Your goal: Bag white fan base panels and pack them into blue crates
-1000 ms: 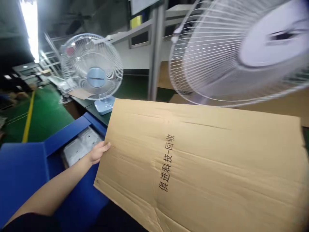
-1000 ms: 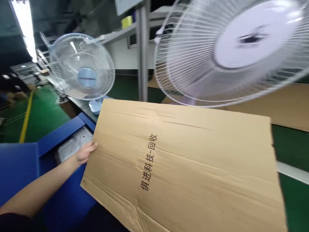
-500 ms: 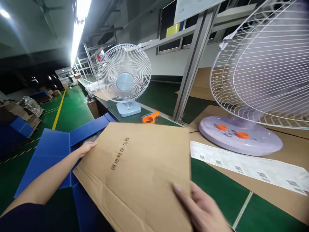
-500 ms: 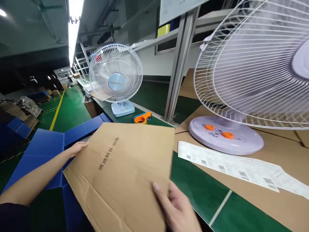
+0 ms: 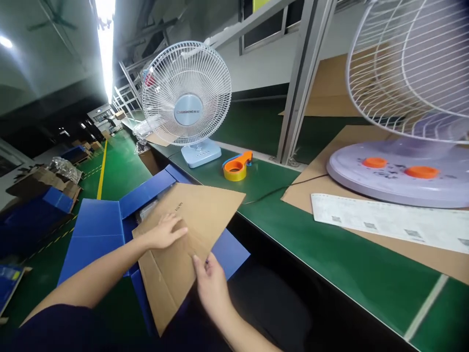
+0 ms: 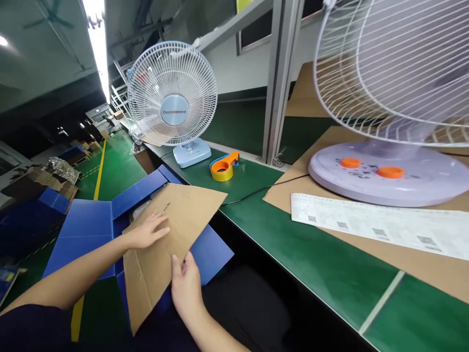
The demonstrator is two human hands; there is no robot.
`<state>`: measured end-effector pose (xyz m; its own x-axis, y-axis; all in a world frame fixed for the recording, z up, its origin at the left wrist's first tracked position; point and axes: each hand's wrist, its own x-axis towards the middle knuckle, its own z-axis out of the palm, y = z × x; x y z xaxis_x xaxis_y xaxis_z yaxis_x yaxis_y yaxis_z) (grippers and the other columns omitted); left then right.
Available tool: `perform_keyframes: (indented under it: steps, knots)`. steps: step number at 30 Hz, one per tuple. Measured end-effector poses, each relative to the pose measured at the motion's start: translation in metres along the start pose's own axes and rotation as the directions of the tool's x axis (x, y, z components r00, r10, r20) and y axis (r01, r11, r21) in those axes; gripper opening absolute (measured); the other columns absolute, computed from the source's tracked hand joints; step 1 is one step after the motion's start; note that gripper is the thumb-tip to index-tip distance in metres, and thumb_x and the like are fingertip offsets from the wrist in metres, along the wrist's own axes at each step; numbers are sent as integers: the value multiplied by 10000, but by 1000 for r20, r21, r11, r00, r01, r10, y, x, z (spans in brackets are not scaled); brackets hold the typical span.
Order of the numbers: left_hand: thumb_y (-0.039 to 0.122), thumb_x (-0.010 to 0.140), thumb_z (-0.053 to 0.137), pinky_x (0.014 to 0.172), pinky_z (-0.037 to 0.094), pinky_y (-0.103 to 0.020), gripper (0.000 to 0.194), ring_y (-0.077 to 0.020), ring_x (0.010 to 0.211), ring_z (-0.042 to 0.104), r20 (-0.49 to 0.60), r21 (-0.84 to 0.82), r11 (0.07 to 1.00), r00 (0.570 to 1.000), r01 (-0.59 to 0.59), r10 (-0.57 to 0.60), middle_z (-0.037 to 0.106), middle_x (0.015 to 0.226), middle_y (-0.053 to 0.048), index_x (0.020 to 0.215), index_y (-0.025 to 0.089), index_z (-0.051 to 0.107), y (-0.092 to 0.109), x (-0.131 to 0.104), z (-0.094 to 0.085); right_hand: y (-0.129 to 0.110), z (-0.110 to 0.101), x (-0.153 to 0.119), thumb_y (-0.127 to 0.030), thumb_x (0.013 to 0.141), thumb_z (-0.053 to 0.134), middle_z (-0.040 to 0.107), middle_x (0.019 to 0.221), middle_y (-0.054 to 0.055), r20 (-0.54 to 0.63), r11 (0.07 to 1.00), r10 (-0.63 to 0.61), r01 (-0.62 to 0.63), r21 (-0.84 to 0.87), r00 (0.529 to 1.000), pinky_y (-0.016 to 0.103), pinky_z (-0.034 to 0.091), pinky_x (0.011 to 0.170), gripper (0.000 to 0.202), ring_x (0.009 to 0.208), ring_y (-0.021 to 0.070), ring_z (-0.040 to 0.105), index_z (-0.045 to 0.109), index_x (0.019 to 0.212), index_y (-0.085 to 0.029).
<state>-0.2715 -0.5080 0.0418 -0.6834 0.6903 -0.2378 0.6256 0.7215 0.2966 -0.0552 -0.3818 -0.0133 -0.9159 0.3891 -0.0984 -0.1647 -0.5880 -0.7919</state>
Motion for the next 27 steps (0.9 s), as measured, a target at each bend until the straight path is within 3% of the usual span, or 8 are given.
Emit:
perform_keyframes:
  steps: [2,4,7,10,12,17,21,27]
  knots:
    - [801,1025,521,1385,120,-619,890,-359,1705,53,105,5,981,976,-193,191,156,1825,-109,1732,283,369,11,-18,5,18,11,16,-733,935,730,715,1345,148,41,994,107,-106,-23,993,475,637,1012,644,1148,337,736,593,1316,-232]
    - [786,1026,546,1380,91,-646,905,-371,1704,0,180,-6,959,943,-282,278,50,1838,-77,1762,338,272,9,-32,14,32,17,34,-638,1051,604,727,1266,119,90,955,294,-289,-61,952,419,676,861,480,995,278,768,551,1318,-242]
    - [829,987,568,1364,67,-684,1051,-403,1693,-76,262,37,983,951,-180,164,-69,1828,-122,1787,297,144,-16,-38,35,46,12,53,-445,1162,428,725,959,96,127,844,531,-512,-158,838,356,670,710,300,713,207,749,559,1208,-178]
    - [871,886,675,1355,61,-694,1266,-428,1684,-106,276,110,992,961,-55,23,-112,1812,-181,1790,230,63,-58,-31,54,52,-5,54,-299,1145,481,674,786,70,128,752,645,-596,-283,753,314,638,585,213,564,186,694,587,1056,-136]
    - [809,907,698,1364,44,-669,1233,-409,1691,-94,242,126,991,970,-54,22,-98,1818,-172,1790,223,68,-86,-24,59,53,-18,47,-222,1117,513,681,784,66,115,720,669,-601,-348,734,271,602,520,149,539,171,671,599,1034,-133]
    - [676,976,642,1391,83,-569,1060,-349,1710,7,195,67,995,979,-78,64,5,1833,-153,1783,183,162,-142,-3,53,43,-48,31,-179,1097,493,703,858,44,42,718,627,-555,-420,778,203,543,499,139,581,128,652,619,1048,-148]
    - [728,984,569,1380,38,-603,994,-361,1709,27,223,79,997,974,14,-31,66,1832,-150,1761,186,267,-169,8,51,31,-66,23,-215,1028,547,710,886,35,-9,744,557,-504,-439,830,212,534,545,112,638,132,661,642,1015,-158]
    - [899,915,478,1386,135,-521,1093,-375,1697,128,301,61,994,947,95,-109,177,1811,-184,1718,163,383,-181,23,93,29,-84,1,-427,958,554,745,951,65,-39,812,374,-347,-468,927,311,552,692,284,831,220,706,664,1069,-189]
